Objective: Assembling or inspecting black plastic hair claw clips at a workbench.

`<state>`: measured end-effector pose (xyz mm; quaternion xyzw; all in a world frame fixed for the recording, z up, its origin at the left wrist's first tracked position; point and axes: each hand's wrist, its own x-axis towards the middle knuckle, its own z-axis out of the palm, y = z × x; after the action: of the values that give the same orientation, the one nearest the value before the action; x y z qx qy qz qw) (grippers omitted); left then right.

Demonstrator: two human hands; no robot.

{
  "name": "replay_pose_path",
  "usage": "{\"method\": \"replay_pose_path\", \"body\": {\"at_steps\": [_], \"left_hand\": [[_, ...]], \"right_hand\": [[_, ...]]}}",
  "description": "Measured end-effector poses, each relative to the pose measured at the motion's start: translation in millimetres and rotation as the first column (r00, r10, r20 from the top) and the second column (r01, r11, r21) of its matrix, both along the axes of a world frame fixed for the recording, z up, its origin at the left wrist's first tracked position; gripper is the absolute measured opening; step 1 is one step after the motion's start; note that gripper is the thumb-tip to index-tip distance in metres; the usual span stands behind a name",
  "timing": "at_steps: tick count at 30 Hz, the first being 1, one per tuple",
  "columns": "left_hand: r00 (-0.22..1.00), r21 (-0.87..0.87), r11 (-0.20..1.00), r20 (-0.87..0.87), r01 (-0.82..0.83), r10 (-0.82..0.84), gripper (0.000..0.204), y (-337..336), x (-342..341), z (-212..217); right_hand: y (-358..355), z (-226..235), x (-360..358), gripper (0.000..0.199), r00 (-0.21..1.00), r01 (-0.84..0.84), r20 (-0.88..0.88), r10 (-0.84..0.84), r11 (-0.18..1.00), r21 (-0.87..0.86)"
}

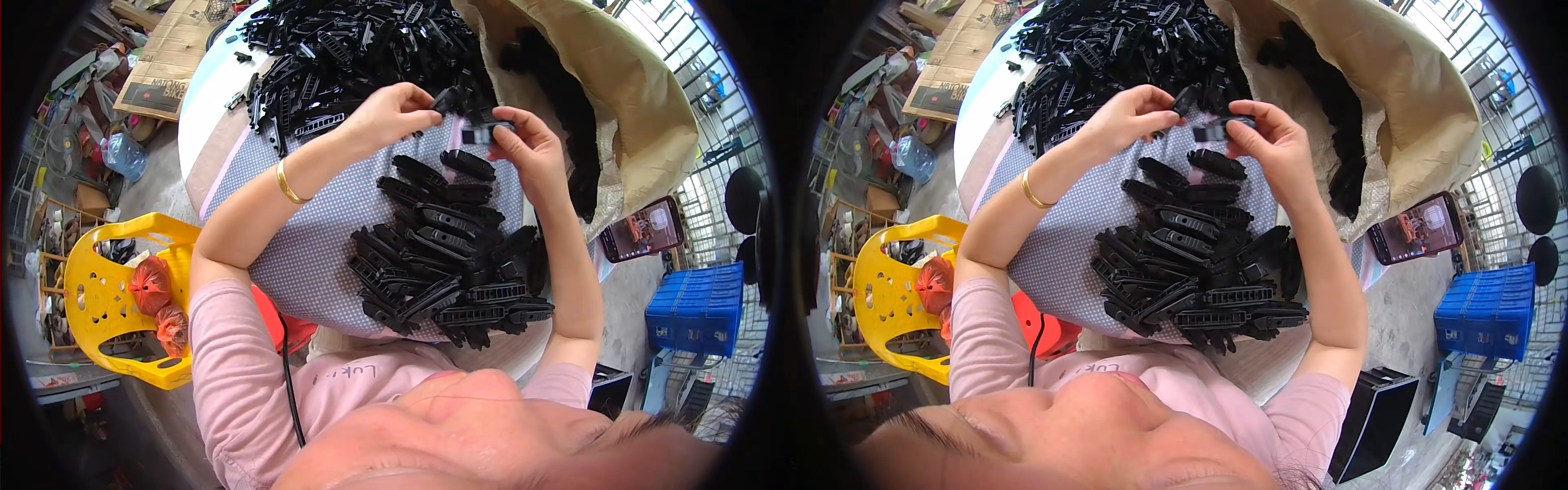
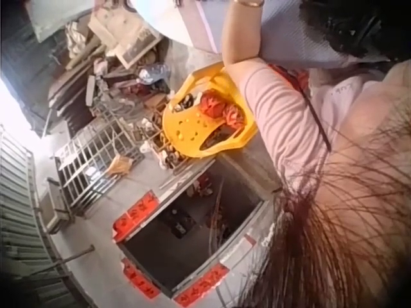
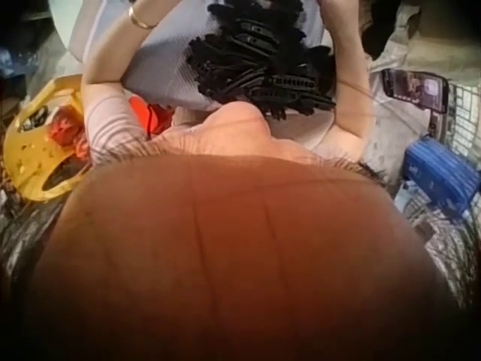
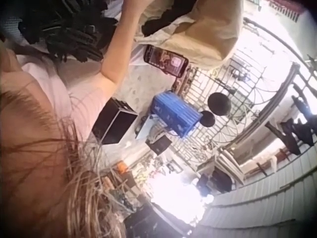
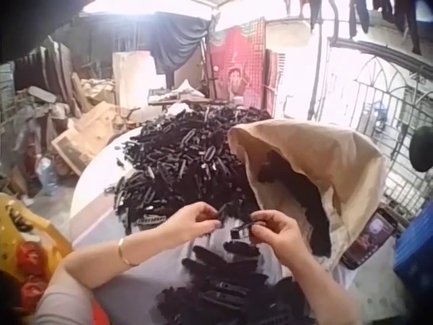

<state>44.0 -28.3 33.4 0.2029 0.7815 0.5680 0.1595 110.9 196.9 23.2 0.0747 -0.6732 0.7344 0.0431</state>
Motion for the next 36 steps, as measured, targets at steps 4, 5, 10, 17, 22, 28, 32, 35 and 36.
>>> {"method": "replay_pose_path", "body": {"at_steps": [4, 5, 10, 17, 22, 28, 32, 35, 36], "left_hand": [[0.94, 0.346, 0.93, 0.26, 0.123, -0.221, 0.039, 6, 10, -11], [0.939, 0.347, 0.93, 0.261, 0.123, -0.222, 0.039, 6, 13, -10], [0.879, 0.375, 0.915, 0.375, 0.147, -0.295, 0.034, 8, 17, -7], [0.939, 0.109, 0.99, 0.322, 0.092, -0.123, 0.033, 3, 13, -9], [0.963, 0.171, 0.975, 0.204, 0.144, -0.178, 0.04, 4, 29, 9], [0.919, -0.186, 0.969, -0.329, 0.164, -0.218, 0.045, -2, 38, 13], [0.753, -0.23, 0.961, -0.602, 0.152, -0.263, 0.041, -2, 38, -1], [0.628, -0.251, 0.965, -0.74, 0.074, -0.24, 0.037, 1, 44, -9], [0.607, -0.251, 0.966, -0.758, 0.067, -0.239, 0.037, 2, 43, -8]], "right_hand": [[-12, 1, 5, 0.028, 0.998, -0.056, -0.007, 0.056, 0.996, -0.074], [-12, 1, 5, 0.029, 1.0, -0.031, 0.005, 0.031, 0.999, -0.02], [4, 11, 5, 0.026, 0.989, -0.125, -0.055, 0.138, 0.973, 0.195], [-19, 13, 18, 0.026, 0.957, 0.082, -0.276, 0.094, 0.82, 0.566], [-26, 13, 22, 0.027, 0.855, 0.324, -0.512, 0.084, 0.684, 0.654], [-28, 8, 20, 0.034, 0.807, 0.308, -0.565, 0.169, 0.696, 0.649], [-20, 10, 17, 0.051, 0.759, 0.45, -0.616, 0.21, 0.515, 0.73], [-18, 11, 17, 0.046, 0.772, 0.399, -0.561, 0.299, 0.46, 0.794], [-17, 12, 17, 0.041, 0.775, 0.41, -0.563, 0.288, 0.449, 0.794]]}}
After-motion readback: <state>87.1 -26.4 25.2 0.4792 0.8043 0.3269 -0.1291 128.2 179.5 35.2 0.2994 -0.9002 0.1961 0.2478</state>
